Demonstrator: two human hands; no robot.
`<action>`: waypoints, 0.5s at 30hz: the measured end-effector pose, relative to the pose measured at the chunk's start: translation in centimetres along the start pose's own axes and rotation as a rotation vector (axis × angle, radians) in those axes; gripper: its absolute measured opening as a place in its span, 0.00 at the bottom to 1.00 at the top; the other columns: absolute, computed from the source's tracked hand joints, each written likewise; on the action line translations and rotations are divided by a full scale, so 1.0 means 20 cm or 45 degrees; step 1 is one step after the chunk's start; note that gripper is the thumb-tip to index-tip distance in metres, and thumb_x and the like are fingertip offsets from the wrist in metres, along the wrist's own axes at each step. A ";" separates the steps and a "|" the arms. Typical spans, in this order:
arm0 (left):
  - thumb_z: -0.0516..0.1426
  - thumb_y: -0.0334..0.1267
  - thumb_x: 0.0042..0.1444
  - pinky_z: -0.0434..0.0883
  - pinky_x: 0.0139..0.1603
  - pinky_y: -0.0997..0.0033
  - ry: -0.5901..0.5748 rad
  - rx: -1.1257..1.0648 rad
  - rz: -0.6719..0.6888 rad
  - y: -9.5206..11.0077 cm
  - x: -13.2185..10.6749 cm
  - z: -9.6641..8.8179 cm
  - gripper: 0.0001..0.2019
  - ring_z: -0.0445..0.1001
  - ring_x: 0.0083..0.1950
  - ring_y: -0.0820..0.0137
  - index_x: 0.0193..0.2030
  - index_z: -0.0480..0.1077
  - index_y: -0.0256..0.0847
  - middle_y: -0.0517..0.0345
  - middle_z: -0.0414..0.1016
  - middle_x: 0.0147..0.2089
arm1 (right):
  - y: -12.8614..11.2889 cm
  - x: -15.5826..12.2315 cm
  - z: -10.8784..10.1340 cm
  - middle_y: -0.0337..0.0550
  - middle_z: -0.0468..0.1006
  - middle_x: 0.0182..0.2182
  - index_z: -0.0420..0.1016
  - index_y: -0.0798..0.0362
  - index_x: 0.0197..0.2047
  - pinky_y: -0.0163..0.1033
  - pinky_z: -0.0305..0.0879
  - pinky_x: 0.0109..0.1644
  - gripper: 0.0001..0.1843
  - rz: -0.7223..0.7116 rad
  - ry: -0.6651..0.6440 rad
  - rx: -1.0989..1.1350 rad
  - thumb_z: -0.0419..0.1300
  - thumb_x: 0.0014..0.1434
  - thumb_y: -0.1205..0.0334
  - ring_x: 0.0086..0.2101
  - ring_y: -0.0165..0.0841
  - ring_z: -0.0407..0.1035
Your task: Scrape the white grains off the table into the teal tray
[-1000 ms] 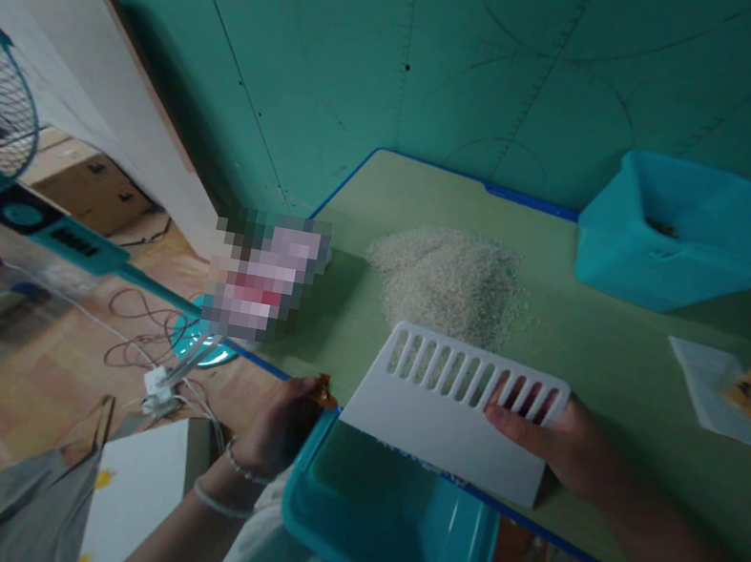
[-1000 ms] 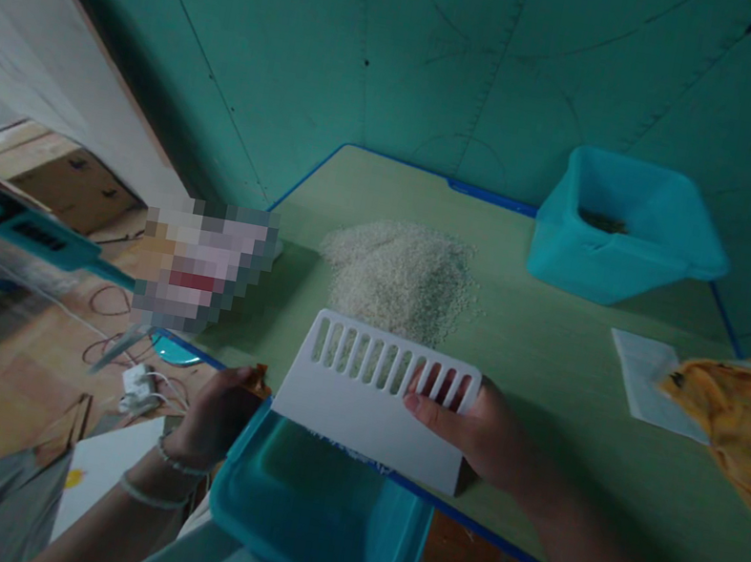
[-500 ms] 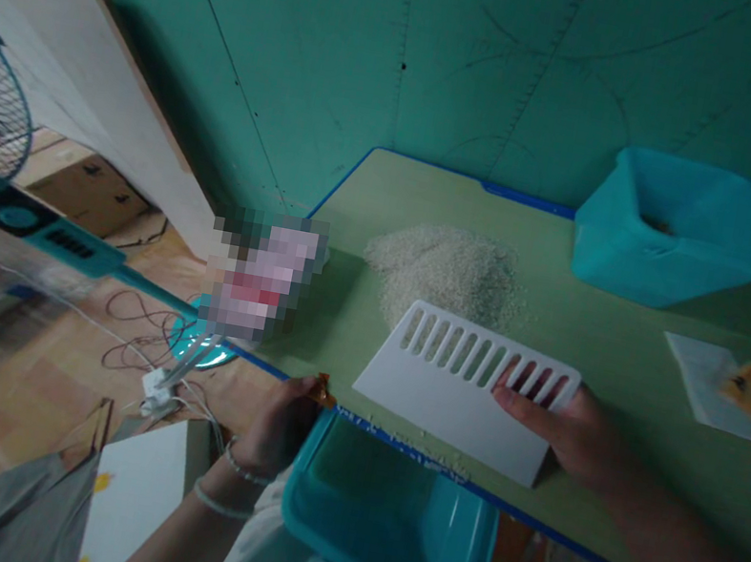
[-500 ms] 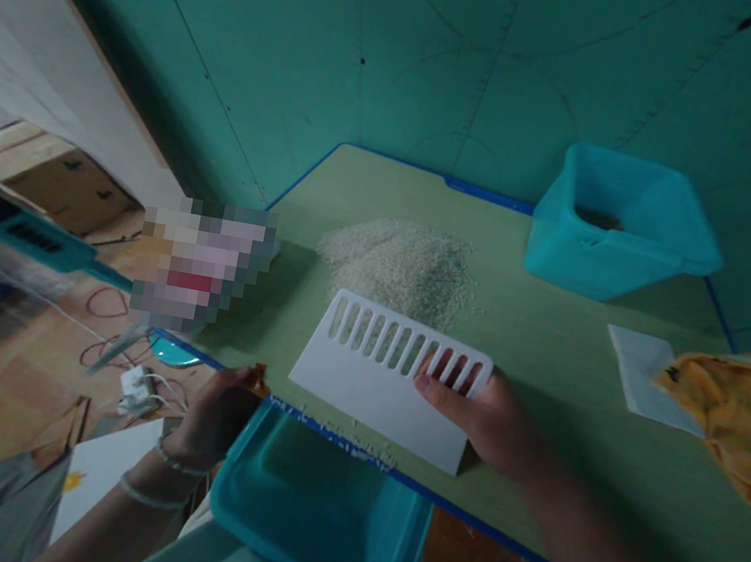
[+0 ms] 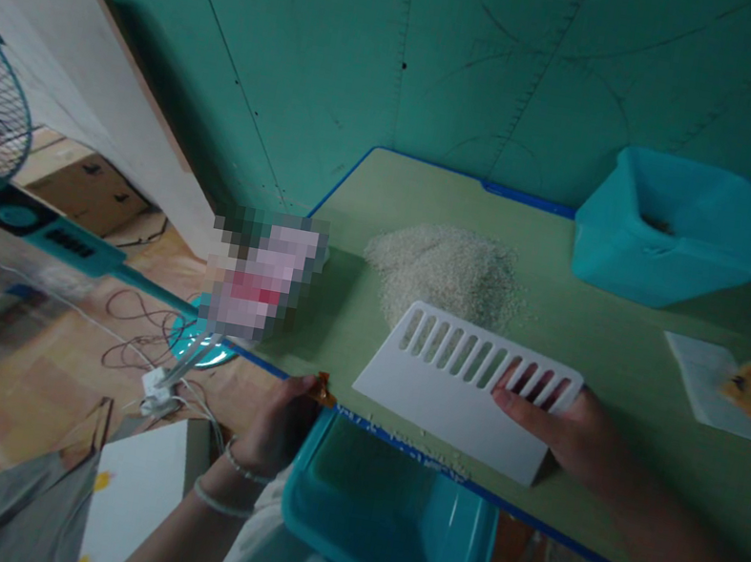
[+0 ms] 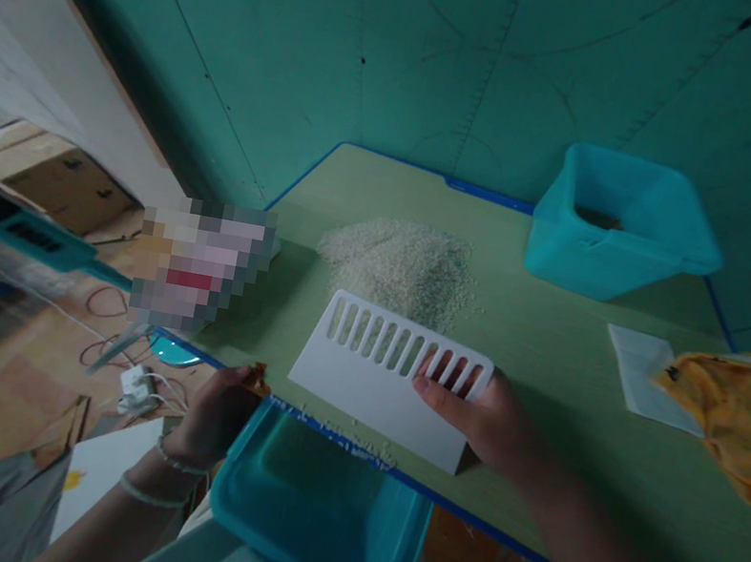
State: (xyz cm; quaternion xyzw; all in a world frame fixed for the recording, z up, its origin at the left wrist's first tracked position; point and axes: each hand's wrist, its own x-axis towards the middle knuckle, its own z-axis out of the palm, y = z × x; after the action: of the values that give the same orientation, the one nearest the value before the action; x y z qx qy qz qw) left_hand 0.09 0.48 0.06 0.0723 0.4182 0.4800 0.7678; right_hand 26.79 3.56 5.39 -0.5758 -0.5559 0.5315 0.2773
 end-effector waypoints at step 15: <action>0.60 0.34 0.39 0.72 0.38 0.63 0.034 0.058 0.008 0.01 -0.01 0.02 0.07 0.78 0.36 0.58 0.29 0.73 0.40 0.56 0.80 0.28 | 0.01 -0.03 0.03 0.38 0.77 0.24 0.72 0.49 0.27 0.37 0.67 0.29 0.07 -0.031 -0.118 0.008 0.60 0.48 0.55 0.26 0.34 0.70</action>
State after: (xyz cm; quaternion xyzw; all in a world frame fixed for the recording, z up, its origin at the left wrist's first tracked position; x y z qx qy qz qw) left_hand 0.24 0.50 0.58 0.0845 0.4389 0.4736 0.7589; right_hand 26.42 2.80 5.13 -0.5431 -0.5735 0.5557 0.2595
